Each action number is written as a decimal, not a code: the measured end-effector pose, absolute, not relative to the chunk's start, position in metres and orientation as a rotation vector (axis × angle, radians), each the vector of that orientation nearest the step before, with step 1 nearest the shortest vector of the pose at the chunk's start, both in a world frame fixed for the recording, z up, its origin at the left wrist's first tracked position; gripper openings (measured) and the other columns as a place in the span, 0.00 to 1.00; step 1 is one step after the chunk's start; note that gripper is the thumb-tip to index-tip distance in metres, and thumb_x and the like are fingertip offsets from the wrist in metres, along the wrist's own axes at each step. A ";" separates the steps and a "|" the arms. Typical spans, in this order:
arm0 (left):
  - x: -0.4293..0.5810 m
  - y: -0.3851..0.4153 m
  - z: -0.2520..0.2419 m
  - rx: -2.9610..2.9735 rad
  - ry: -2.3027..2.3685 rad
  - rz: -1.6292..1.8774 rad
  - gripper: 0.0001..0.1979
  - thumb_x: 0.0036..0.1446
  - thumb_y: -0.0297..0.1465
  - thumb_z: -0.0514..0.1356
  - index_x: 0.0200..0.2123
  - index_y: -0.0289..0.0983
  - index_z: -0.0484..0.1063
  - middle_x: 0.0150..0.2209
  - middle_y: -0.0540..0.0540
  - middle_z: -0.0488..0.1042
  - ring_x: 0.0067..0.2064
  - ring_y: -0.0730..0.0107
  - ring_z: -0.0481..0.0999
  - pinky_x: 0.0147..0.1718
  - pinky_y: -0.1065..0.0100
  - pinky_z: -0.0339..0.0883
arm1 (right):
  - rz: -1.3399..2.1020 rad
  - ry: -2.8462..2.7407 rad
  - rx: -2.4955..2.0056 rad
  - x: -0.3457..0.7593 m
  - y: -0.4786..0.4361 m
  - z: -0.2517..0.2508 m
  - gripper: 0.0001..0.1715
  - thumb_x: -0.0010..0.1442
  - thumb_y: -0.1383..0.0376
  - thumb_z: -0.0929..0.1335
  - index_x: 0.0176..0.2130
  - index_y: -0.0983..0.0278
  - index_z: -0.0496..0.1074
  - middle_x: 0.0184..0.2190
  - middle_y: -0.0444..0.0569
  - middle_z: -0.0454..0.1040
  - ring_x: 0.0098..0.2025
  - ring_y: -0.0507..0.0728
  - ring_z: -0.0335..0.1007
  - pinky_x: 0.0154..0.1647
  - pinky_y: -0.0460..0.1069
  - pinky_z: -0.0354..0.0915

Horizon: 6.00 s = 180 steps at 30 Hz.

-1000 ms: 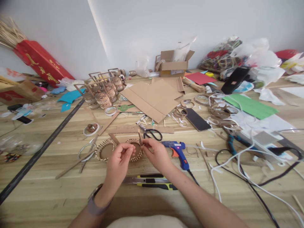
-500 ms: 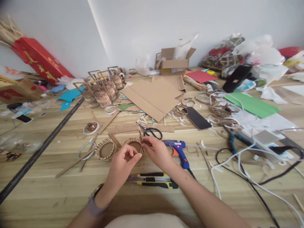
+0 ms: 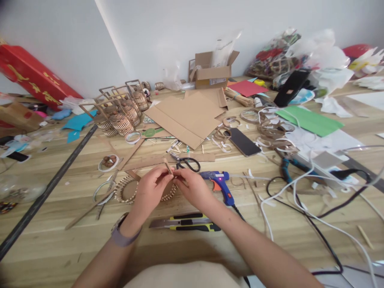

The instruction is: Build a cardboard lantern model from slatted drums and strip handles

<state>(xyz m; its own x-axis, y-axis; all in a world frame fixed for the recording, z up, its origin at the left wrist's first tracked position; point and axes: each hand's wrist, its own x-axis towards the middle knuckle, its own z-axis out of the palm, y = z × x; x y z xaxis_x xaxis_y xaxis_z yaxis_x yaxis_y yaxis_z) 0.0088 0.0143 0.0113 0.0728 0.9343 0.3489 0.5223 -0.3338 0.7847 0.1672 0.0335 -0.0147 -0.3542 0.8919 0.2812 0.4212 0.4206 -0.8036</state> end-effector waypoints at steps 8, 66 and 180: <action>0.001 0.015 0.014 1.869 1.459 1.160 0.07 0.60 0.31 0.59 0.38 0.39 0.78 0.40 0.45 0.82 0.43 0.61 0.80 0.47 0.62 0.73 | 0.679 -1.948 -1.297 0.212 0.017 0.000 0.10 0.63 0.63 0.65 0.40 0.61 0.76 0.34 0.49 0.79 0.32 0.56 0.75 0.32 0.48 0.69; -0.002 0.009 0.012 1.815 1.579 1.109 0.09 0.61 0.36 0.58 0.39 0.39 0.76 0.39 0.45 0.81 0.40 0.63 0.79 0.43 0.64 0.73 | 2.024 -1.287 -1.187 0.217 0.016 0.021 0.30 0.59 0.56 0.71 0.57 0.61 0.60 0.23 0.35 0.63 0.21 0.49 0.61 0.23 0.45 0.59; 0.012 -0.002 0.014 1.682 1.595 1.210 0.09 0.60 0.36 0.60 0.35 0.38 0.76 0.34 0.48 0.81 0.35 0.68 0.80 0.36 0.71 0.72 | 1.949 -0.945 -1.155 0.142 -0.031 0.001 0.42 0.48 0.26 0.58 0.34 0.60 0.62 0.09 0.31 0.55 0.07 0.46 0.46 0.05 0.42 0.47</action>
<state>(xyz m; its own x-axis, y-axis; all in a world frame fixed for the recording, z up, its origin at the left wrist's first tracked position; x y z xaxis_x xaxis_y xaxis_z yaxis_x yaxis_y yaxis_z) 0.0119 -0.0024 0.0139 -0.0929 0.9643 0.2481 0.4986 -0.1706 0.8499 0.1425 -0.0311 0.0008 -0.3810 0.8247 -0.4180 -0.1823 -0.5102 -0.8405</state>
